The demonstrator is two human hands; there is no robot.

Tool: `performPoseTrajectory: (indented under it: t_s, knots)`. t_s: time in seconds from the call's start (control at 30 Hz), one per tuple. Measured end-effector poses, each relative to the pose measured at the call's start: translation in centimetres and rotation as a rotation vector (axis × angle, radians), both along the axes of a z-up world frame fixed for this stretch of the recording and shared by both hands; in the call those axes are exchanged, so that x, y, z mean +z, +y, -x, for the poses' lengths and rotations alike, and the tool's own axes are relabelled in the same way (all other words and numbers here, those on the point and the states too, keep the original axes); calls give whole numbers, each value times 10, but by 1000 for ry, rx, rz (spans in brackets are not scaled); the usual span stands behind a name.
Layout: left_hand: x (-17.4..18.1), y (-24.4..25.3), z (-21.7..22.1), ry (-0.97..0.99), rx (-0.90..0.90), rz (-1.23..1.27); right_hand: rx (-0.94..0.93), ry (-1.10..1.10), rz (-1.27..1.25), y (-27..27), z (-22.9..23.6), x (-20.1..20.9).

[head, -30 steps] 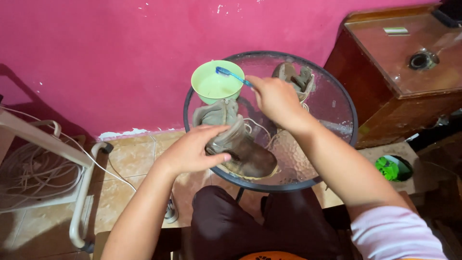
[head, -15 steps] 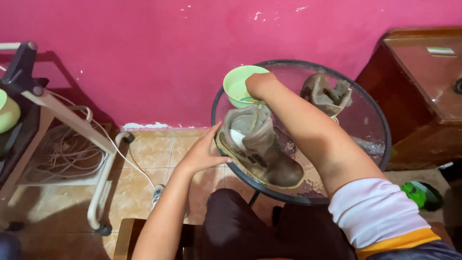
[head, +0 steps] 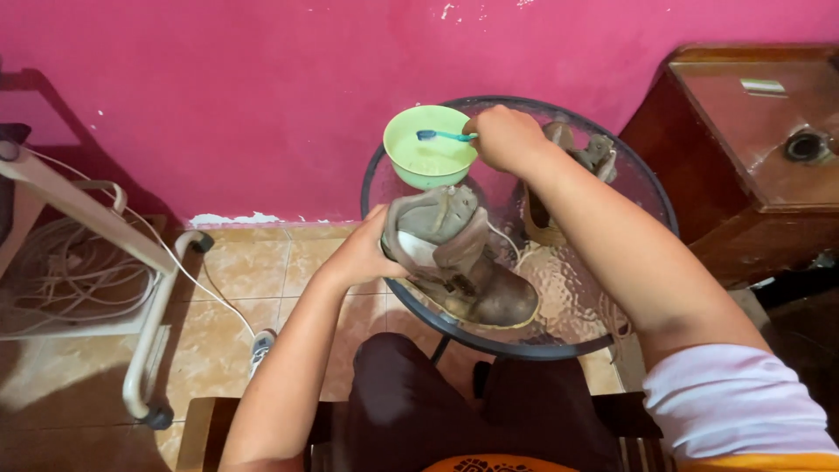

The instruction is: Cleaning a tan work boot using a toothbrush and a bowl of cleaning solution on a glass table.

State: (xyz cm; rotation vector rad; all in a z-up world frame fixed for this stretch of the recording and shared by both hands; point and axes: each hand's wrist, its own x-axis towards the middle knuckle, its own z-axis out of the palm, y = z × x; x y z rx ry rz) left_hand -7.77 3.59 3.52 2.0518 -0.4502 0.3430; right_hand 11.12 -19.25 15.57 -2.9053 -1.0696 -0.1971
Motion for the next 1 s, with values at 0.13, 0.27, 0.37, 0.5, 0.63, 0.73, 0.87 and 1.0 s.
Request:
performPoseTrajectory:
  t_s: [0.13, 0.27, 0.37, 0.5, 0.63, 0.73, 0.87, 1.0]
  knots:
    - [28, -21, 35, -64, 27, 67, 20, 95, -81, -28, 13, 2]
    - [5, -22, 46, -133, 172, -2, 77, 205, -253, -41, 29, 6]
    - [9, -28, 58, -223, 228, -15, 81, 442, -560, -58, 47, 18]
    - [-4, -31, 67, -369, 285, -61, 192, 775, -890, -89, 77, 37]
    - [28, -37, 83, -345, 218, -110, 229, 636, -497, -136, 107, 77]
    - [29, -35, 77, -244, 217, -89, 185, 493, -196, -151, 132, 95]
    - [30, -34, 55, -72, 145, -80, 313, 135, 108, -121, 163, 104]
    - [51, -48, 44, -96, 60, 41, 645, -532, 177, -93, 139, 67]
